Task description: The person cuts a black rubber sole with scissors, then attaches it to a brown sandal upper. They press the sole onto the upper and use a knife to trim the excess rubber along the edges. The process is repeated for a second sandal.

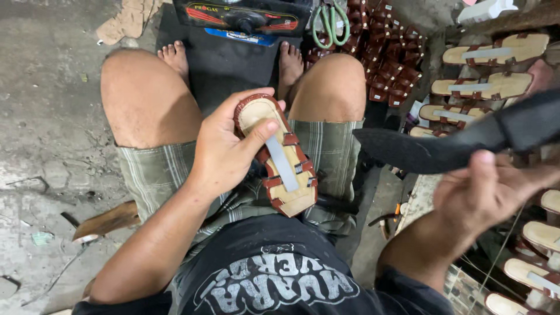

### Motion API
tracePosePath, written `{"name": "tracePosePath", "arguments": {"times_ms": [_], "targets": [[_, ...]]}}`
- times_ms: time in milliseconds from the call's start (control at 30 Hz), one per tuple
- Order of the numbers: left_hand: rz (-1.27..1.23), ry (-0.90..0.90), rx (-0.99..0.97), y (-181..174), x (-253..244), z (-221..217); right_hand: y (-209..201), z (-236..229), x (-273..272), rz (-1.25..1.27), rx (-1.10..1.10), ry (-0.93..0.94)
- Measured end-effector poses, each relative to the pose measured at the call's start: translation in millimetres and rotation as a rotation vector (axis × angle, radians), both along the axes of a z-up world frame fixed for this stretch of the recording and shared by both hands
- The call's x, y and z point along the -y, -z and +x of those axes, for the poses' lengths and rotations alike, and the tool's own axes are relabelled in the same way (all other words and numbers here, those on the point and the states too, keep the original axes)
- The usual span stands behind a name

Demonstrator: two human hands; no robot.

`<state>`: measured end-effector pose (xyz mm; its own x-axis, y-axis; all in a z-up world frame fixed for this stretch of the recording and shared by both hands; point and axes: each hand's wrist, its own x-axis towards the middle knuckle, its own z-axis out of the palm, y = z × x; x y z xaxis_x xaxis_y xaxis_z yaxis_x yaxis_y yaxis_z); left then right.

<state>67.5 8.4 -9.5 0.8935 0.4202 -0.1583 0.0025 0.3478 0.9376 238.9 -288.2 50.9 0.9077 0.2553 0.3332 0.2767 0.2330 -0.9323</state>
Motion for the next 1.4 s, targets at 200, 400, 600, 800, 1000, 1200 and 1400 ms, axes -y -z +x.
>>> {"name": "tracePosePath", "arguments": {"times_ms": [200, 400, 600, 800, 1000, 1200, 1400], "targets": [[-0.087, 0.151, -0.105, -20.8, -6.8, -12.6, -38.7, -42.1, -33.7, -0.096, -0.215, -0.239], [-0.181, 0.221, -0.092, -32.5, -7.8, -21.8, -11.3, -58.2, -51.7, -0.233, -0.772, -0.688], [-0.200, 0.354, -0.026, -51.8, -13.7, -32.3, 16.0, -74.2, -58.2, -0.354, -0.671, -0.727], [-0.098, 0.419, 0.047, -66.6, -11.1, -36.4, 20.4, -83.7, -70.5, -0.350, -0.522, -0.706], [0.061, 0.394, 0.116, -71.4, -9.3, -35.2, 13.4, -84.7, -77.7, -0.406, -0.440, -0.669], [0.100, 0.384, 0.116, -71.5, -8.3, -37.1, 7.9, -85.0, -81.3, -0.408, -0.475, -0.662], [0.096, 0.372, 0.090, -76.0, -6.3, -37.7, 5.7, -84.6, -80.3, -0.426, -0.469, -0.672]]}}
